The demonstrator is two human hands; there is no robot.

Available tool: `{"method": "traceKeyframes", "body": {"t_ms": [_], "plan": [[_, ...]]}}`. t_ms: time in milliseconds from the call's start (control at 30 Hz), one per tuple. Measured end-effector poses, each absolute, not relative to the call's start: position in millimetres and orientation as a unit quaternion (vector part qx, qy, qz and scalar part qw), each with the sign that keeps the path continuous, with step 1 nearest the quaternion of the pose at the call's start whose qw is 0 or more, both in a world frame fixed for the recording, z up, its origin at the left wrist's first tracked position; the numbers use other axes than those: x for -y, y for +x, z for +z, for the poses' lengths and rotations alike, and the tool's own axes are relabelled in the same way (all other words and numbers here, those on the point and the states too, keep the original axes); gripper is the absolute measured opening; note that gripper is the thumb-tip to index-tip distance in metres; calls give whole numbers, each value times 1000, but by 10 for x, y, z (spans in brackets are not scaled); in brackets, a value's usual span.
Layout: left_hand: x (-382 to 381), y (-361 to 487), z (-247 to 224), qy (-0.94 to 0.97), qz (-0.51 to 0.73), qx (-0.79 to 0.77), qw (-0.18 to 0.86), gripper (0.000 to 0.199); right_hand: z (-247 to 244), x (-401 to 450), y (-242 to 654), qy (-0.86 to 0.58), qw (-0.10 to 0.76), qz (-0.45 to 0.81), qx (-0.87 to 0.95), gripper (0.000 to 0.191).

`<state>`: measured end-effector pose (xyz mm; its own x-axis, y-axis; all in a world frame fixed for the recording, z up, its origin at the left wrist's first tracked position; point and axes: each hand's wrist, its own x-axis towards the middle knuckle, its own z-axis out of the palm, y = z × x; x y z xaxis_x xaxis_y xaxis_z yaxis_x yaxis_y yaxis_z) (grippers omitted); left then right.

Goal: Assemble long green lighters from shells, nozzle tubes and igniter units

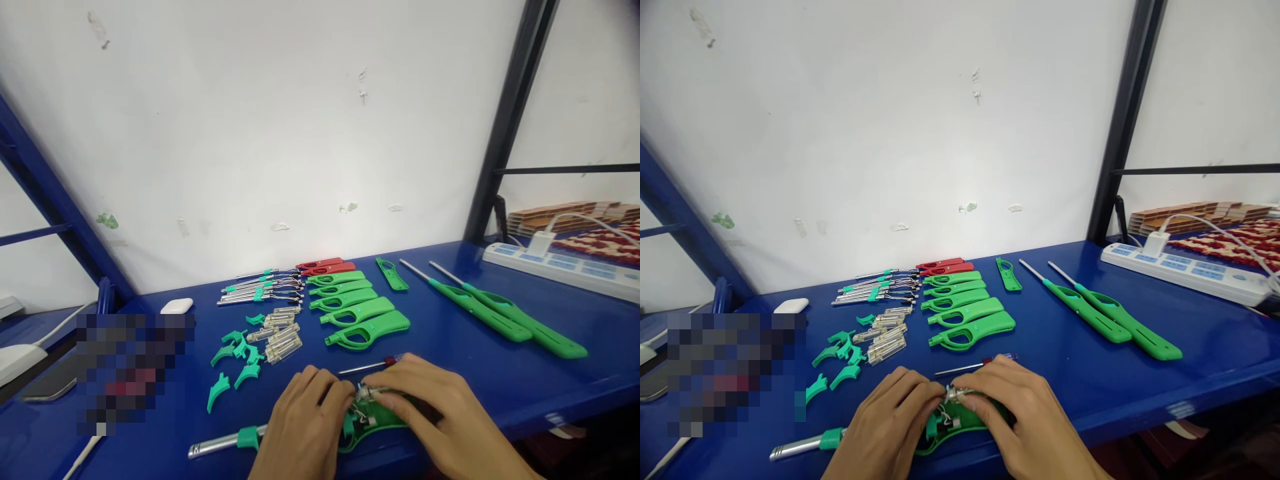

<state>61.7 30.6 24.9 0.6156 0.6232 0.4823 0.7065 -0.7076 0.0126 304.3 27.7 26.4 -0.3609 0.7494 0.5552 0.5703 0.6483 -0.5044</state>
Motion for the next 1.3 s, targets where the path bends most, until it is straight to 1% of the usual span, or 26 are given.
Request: {"method": "traceKeyframes", "body": {"t_ms": [133,333,567,1000,1300], "plan": [[-315,633,252,-892,-240,369,97,22,259,-274,3047,-404,402,100,815,22],[-302,652,228,-892,-247,363,108,20,313,-273,3048,-398,382,107,827,21],[-282,639,242,-894,-251,352,119,25,312,-275,3040,-388,397,115,824,20],[-263,658,283,-892,-248,355,129,28,333,-276,3043,-385,386,137,827,22],[-241,657,295,-893,-248,355,123,32,308,-277,3042,-382,387,132,829,17]]}}
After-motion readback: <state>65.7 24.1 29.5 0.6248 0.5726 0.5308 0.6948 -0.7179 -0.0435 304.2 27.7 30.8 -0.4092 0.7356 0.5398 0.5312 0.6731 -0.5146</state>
